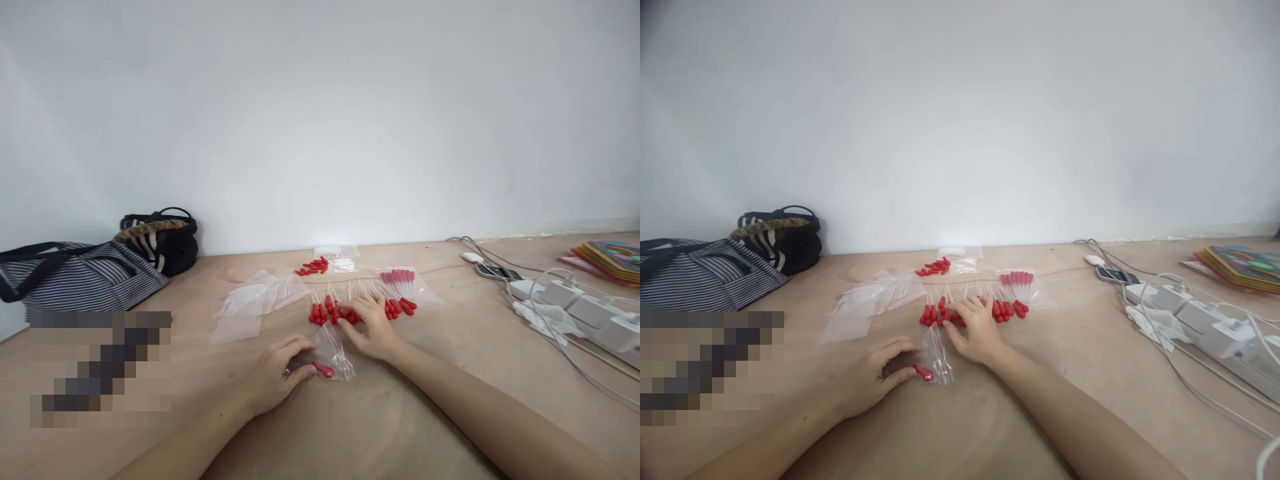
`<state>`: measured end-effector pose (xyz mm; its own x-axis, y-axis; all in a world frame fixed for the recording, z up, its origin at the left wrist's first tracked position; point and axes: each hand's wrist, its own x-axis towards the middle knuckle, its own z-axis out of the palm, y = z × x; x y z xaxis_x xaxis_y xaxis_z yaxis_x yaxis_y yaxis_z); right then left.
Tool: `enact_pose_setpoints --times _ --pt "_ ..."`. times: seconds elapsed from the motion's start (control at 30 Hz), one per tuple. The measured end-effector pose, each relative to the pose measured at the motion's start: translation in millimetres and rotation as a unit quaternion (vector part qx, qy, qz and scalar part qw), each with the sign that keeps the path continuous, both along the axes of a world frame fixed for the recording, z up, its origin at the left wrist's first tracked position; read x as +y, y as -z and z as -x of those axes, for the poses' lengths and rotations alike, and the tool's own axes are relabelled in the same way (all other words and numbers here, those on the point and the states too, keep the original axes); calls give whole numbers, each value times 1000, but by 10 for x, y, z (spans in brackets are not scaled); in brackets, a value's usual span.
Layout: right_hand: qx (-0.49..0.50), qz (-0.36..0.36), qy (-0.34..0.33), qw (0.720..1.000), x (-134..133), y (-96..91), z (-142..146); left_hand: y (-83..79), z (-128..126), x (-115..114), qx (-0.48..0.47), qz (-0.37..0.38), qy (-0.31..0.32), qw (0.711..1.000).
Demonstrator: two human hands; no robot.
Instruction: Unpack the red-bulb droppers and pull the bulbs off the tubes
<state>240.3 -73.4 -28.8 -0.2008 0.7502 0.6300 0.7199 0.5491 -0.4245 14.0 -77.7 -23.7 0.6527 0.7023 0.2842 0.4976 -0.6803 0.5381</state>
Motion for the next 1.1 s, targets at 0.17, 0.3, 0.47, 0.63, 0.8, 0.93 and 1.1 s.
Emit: enact_pose_setpoints --times 0.17,0.3,0.47,0.63,0.8,0.93,1.1 --pt "-13 54 -98 994 -317 -2 -110 -11 -14 -8 -2 3 -7 1000" --pt "-11 137 -117 984 -393 13 -91 -14 -53 -10 -10 -5 -10 1000" --pt "-8 205 -52 977 -354 23 -39 -16 -90 -18 -15 -10 -3 1000" --pt "-25 231 -94 968 -365 16 12 -36 -118 -28 -13 -5 17 1000" --pt "-33 243 -92 965 -357 16 77 -37 -139 -41 -16 -2 24 1000" --pt "-33 238 -91 967 -349 25 83 -28 -140 -53 -13 4 27 1000" --pt "-35 226 -74 971 -375 30 113 -24 -135 -54 -15 4 9 1000"
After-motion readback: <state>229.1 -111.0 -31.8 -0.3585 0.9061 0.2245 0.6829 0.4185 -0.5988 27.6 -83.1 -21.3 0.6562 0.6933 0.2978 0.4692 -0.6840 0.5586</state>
